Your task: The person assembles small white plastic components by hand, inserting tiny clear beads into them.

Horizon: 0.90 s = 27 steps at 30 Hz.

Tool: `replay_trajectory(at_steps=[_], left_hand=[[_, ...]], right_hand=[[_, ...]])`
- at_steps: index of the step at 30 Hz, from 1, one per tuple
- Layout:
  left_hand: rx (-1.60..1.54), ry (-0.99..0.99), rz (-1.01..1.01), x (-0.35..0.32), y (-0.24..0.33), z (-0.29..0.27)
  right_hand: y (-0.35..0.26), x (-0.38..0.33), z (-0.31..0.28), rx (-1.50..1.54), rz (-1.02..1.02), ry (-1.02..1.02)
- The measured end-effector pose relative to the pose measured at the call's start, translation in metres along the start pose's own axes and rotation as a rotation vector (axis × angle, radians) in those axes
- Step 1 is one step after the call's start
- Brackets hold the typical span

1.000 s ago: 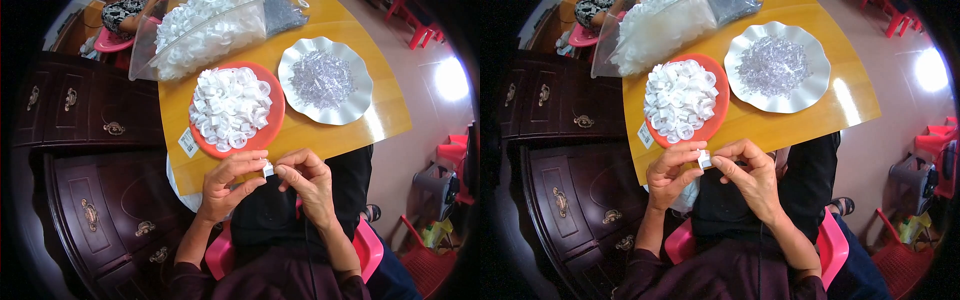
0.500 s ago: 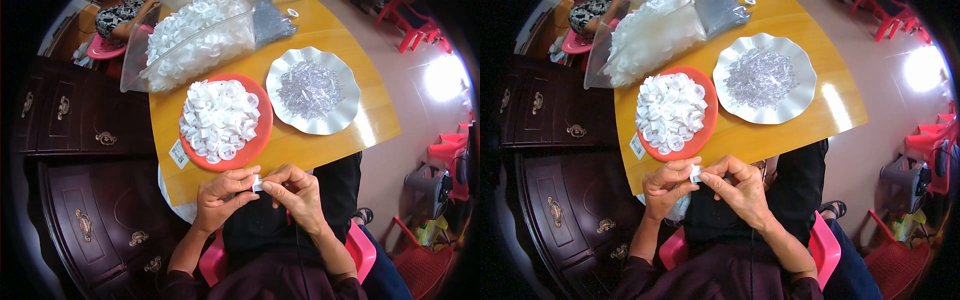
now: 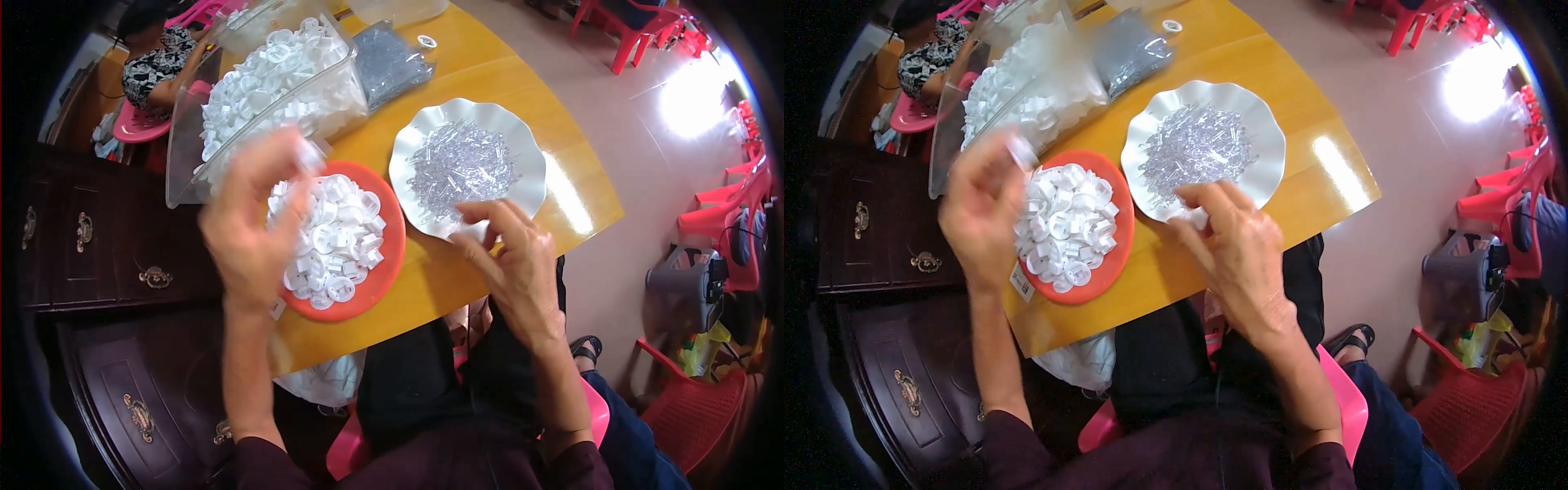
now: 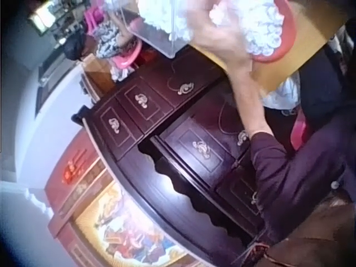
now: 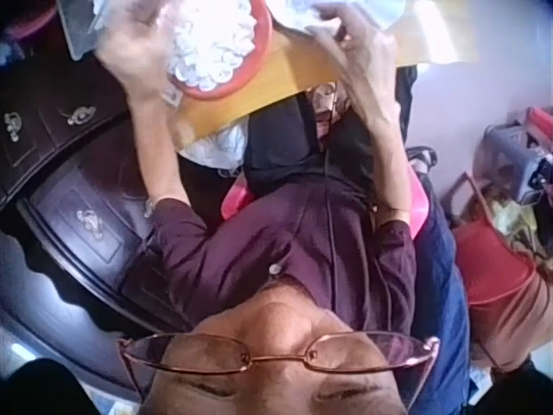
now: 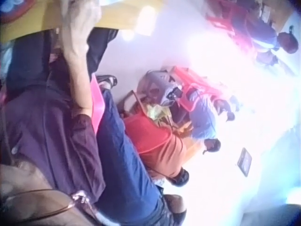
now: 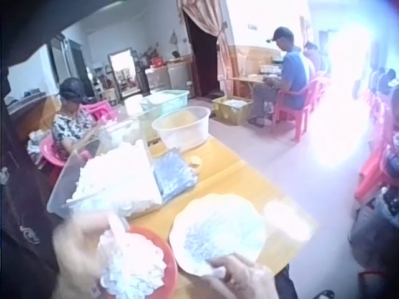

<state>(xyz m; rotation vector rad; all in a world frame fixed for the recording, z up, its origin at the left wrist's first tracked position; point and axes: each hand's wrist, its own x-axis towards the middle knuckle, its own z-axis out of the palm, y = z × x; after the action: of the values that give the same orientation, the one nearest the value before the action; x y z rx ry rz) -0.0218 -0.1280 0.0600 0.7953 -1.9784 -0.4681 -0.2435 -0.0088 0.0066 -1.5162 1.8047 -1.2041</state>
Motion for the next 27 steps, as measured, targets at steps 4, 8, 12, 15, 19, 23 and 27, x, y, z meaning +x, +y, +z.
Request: replay_trajectory(at_steps=[4,8,12,15,19,23,27], left_hand=[[0.162,0.099,-0.041,0.069,-0.055,-0.018],[0.398,-0.019,0.038,0.082,-0.084,-0.020],[0.362,-0.069,-0.048,0.082,-0.086,-0.016],[0.317,-0.079,-0.082,0.081,-0.087,-0.015],[0.305,-0.079,-0.038,0.081,-0.092,-0.018],[0.322,-0.060,-0.049,0.079,-0.087,-0.015],[0.504,0.115,0.211,0.063,-0.071,-0.012]], right_hand=[[0.021,0.009,-0.001,-0.245,-0.076,0.087],[0.019,0.018,0.006,-0.359,-0.145,0.108],[0.023,0.024,0.007,-0.370,-0.140,0.098],[0.026,0.027,0.003,-0.350,-0.164,0.104],[0.022,0.030,-0.008,-0.175,-0.034,0.063],[0.028,0.033,-0.014,0.009,0.011,0.074],[0.017,0.035,-0.022,0.253,0.205,0.012]])
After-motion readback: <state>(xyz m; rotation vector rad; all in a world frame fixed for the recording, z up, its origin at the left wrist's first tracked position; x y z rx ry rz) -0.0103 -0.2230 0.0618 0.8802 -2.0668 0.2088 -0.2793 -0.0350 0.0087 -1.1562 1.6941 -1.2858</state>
